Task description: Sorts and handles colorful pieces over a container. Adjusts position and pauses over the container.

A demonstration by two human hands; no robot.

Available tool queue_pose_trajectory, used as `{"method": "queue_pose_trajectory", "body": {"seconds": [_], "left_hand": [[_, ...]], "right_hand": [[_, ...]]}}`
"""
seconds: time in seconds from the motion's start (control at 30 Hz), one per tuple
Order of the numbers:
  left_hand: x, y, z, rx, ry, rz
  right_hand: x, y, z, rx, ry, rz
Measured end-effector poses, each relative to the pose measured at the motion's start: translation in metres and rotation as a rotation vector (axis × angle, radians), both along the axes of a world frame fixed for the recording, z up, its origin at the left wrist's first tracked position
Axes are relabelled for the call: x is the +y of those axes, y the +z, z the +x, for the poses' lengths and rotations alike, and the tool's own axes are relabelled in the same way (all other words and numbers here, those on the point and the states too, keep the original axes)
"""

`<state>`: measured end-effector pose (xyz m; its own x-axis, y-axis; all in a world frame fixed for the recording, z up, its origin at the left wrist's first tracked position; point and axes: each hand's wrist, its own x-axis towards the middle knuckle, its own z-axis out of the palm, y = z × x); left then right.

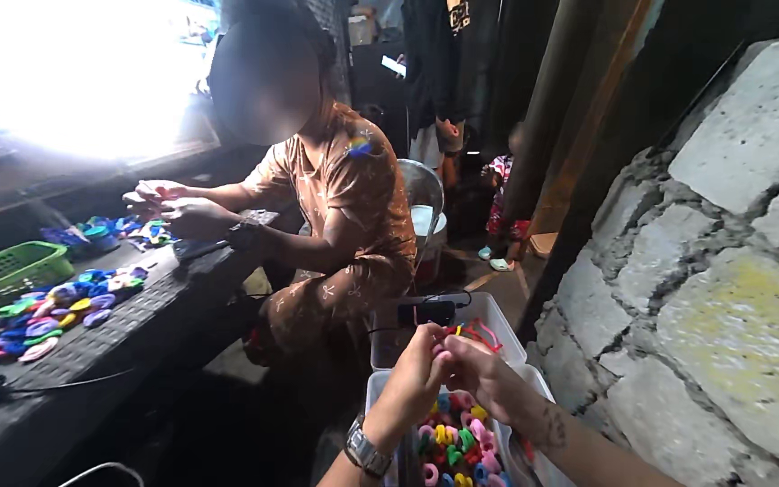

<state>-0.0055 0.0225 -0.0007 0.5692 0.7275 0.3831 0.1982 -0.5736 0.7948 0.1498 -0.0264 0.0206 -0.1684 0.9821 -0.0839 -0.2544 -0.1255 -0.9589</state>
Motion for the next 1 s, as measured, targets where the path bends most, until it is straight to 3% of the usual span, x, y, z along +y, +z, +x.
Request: {"method": "queue_pose_trajectory", "body": {"seconds": [0.07,0.17,0.27,0.33,0.43,0.5,0.57,0.63,0.73,0.8,0.9,1.0], "left_hand": [[-0.004,0.001,0.0,0.089,0.011,-0.022],[-0.001,-0.001,0.0,0.094,-0.033,-0.016],[0.001,0.002,-0.005,-0.038,-0.112,0.017],[0.001,0.003,-0.007,-0.164,-0.04,0.014],[0.004,-0.001,-0.008,-0.285,0.063,0.01],[0.001,0.0,-0.006,-0.264,0.067,0.007],[-0.003,0.002,-0.005,-0.201,0.017,0.001],[-0.006,0.003,-0.004,-0.108,-0.057,0.028],[-0.006,0.004,-0.003,-0.065,-0.182,0.027],[-0.004,0.005,-0.005,-0.096,-0.192,0.022],[-0.003,0.002,-0.005,-0.112,-0.11,0.017],[0.0,0.0,-0.003,-0.126,0.102,0.023]], "right_hand": [[0.004,-0.004,-0.002,-0.113,-0.045,0.052],[0.006,-0.007,-0.003,-0.091,-0.105,0.085],[0.004,-0.006,0.002,0.066,-0.151,0.147],[0.006,-0.012,0.014,0.017,-0.068,0.307],[0.004,-0.018,0.022,-0.496,0.012,0.697],[0.004,-0.026,0.018,-0.973,-0.168,0.915],[0.005,-0.033,0.013,-1.155,-0.332,0.91],[0.005,-0.027,0.013,-0.98,-0.314,0.717],[0.001,-0.01,0.018,-0.155,-0.068,0.227],[0.001,-0.006,0.019,0.158,-0.097,0.084],[0.004,-0.014,0.022,0.25,-0.087,0.196],[0.006,-0.021,0.028,0.207,0.072,0.42]]}}
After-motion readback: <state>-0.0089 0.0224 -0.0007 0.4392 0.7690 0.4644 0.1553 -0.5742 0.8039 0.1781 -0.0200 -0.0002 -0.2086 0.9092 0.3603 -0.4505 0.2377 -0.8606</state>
